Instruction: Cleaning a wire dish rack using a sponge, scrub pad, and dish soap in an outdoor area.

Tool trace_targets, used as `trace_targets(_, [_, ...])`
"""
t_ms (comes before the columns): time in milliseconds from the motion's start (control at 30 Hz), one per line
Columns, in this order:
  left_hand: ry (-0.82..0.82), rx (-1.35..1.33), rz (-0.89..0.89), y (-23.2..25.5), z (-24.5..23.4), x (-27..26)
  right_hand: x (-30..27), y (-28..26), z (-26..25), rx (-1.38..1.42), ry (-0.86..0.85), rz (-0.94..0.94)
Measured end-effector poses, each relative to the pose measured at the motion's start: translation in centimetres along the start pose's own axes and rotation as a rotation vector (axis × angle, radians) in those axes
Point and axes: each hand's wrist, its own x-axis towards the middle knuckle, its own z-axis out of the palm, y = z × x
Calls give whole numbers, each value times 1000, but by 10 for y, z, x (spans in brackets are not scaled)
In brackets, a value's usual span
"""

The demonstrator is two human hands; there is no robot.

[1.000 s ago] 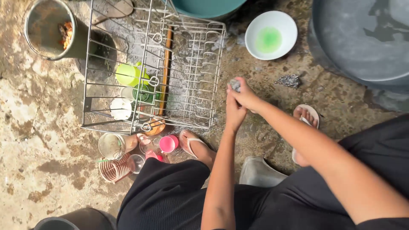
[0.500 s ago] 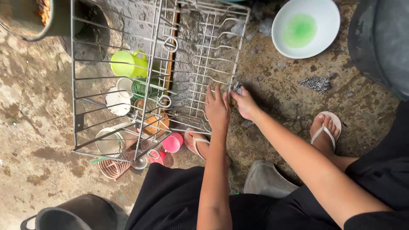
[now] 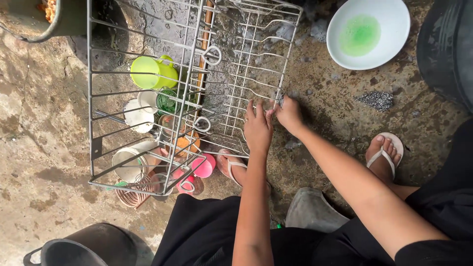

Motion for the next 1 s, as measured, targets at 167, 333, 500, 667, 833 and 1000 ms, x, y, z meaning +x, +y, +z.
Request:
trace_targets(167, [-10,-73,-8,-7,-3,-5,-56,4,-13,35,78,65])
trace_targets(333, [-33,-154,-15,-9,-3,9,-57,-3,12,1291,-250,817])
trace_targets(500, [-42,-168,-23,-7,-6,1,-56,11,-5,1262,-414,699])
trace_targets(667, [-61,-134,-56,-7,-4,0,-44,6,11,1045,-393,510])
trace_targets(833, [-72,-127,-65,-4,-7,4,-33,-11,14,542,-251,476])
trace_targets(1000, [-91,-109,-56,-4,-10,6,-14,15,22,183,-227,268])
